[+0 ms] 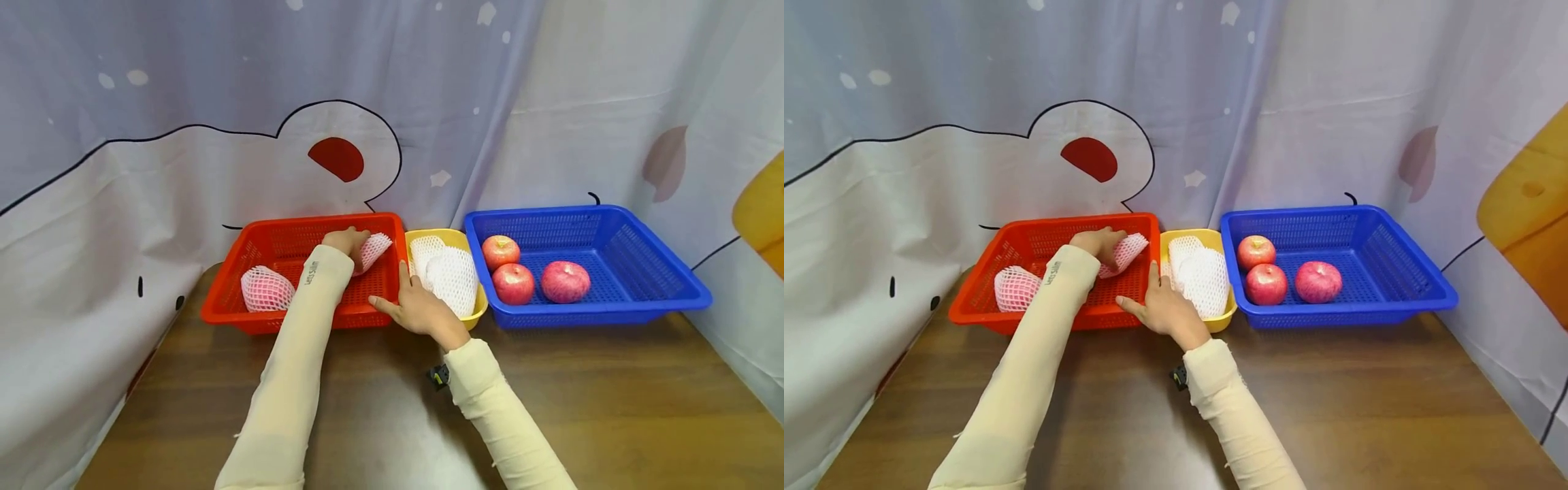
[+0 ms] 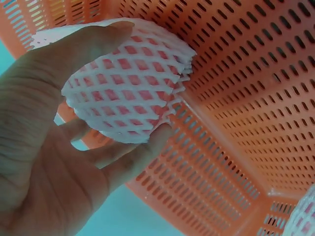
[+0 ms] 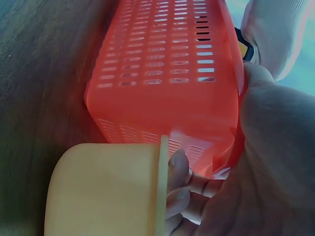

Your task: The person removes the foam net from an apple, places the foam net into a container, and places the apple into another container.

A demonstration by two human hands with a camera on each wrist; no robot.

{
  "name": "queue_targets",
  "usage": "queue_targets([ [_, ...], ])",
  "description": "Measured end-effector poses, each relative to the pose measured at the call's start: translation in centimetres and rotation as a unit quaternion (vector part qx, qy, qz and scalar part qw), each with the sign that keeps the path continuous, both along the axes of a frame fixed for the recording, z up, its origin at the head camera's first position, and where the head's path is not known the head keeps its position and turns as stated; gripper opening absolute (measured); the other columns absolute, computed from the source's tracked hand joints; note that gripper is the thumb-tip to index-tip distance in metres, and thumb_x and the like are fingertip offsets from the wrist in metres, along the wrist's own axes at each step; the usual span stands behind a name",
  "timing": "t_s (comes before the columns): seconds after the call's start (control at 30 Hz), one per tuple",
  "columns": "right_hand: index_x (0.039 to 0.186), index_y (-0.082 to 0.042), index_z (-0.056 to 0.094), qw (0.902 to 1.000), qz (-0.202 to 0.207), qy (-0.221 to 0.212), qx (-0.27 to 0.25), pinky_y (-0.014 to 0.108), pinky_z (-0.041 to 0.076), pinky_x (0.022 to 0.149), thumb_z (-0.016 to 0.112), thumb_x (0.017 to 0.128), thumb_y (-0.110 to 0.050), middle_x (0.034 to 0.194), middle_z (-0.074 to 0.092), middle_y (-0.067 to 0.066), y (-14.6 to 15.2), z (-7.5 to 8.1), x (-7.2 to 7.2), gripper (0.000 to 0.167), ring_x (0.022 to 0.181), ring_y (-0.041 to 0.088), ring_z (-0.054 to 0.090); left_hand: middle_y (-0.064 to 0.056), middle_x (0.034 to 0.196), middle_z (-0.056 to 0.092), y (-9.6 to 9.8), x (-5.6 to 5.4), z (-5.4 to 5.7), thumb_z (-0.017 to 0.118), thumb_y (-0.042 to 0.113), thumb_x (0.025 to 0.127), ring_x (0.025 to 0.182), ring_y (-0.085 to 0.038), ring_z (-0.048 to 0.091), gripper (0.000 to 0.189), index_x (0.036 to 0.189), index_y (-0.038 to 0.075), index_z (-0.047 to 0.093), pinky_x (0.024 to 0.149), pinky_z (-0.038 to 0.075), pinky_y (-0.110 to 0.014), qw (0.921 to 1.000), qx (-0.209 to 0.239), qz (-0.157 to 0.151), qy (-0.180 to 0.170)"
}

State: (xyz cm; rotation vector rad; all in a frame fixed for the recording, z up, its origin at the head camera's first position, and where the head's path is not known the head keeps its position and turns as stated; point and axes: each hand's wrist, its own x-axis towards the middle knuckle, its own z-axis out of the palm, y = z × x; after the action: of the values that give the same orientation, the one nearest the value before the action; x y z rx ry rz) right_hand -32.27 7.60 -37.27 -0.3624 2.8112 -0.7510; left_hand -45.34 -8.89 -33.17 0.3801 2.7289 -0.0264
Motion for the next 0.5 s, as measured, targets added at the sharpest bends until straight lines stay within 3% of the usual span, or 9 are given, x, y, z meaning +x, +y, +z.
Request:
queue_targets([
  [0.23,0.158,0.0,-0.003,0.9999,0.0,-0.009,-0.006,0.048,0.034,0.118,0.046,0.094,-0.067,0.16,0.022,0.03,0.1,0.1,-0.3,0.105,0.143,0.041,0.04,-0.017,0.148,0.048,0.5,0.6,0.4,0.075,0.021,0.085,0.123,-0.032,0.053,0.085,0.156,0.019,0.028,0.107,0.048,-0.047,0.9994,0.0,0.031,0.011],
  [0.33,0.158,0.0,-0.004,0.9999,0.003,-0.012,-0.008,0.048,0.034,0.118,0.046,0.094,-0.067,0.16,0.022,0.031,0.1,0.0,-0.3,0.105,0.143,0.041,0.04,-0.015,0.151,0.046,0.3,0.9,0.3,0.074,0.02,0.085,0.131,-0.036,0.047,0.087,0.157,0.02,0.025,0.111,0.043,-0.05,0.9989,0.005,0.046,0.007],
  [0.5,0.158,-0.002,-0.006,0.9997,0.004,-0.02,-0.014,0.048,0.033,0.119,0.046,0.094,-0.067,0.16,0.022,0.032,0.0,0.0,-0.2,0.105,0.144,0.042,0.038,-0.017,0.152,0.045,0.3,1.3,0.2,0.073,0.019,0.085,0.139,-0.043,0.038,0.089,0.158,0.02,0.021,0.113,0.041,-0.053,0.9991,-0.014,0.038,0.01],
])
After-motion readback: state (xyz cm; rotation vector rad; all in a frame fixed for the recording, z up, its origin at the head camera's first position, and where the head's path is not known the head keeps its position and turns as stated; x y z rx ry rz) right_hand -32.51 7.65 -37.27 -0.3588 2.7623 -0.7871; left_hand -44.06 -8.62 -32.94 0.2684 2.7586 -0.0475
